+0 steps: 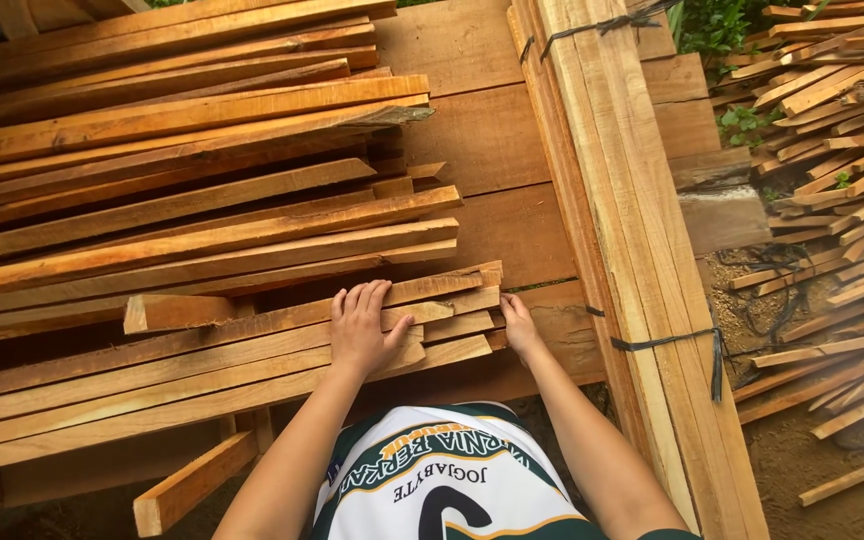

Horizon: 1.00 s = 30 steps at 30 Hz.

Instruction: The person repeatedly picks up thin wooden planks from a pile and places them onto a lower stack. The hands align each plank before setting it down, continuing the process throughout the clip.

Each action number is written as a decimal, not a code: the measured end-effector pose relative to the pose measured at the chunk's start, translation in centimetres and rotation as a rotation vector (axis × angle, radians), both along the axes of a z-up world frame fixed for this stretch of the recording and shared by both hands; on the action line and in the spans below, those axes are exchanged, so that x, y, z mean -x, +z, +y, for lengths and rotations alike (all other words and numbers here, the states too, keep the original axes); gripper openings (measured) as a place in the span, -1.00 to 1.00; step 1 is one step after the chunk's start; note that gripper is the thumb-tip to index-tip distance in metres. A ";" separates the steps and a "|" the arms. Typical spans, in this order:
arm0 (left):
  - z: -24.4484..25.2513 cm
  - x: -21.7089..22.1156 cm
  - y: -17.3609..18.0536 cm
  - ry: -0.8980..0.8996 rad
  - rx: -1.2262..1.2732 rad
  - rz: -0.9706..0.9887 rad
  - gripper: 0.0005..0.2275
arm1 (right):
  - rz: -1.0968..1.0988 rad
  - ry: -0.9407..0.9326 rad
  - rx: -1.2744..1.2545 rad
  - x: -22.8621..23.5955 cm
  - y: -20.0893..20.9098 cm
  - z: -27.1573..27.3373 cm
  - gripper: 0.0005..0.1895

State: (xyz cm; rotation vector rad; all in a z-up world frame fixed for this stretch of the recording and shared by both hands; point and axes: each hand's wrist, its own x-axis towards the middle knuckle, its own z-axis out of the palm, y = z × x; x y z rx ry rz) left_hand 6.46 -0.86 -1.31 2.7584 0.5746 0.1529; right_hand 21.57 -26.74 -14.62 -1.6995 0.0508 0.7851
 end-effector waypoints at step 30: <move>0.3 0.0 0.4 -0.013 0.058 0.060 -0.41 | 0.256 0.179 0.032 -3.8 8.9 3.2 0.02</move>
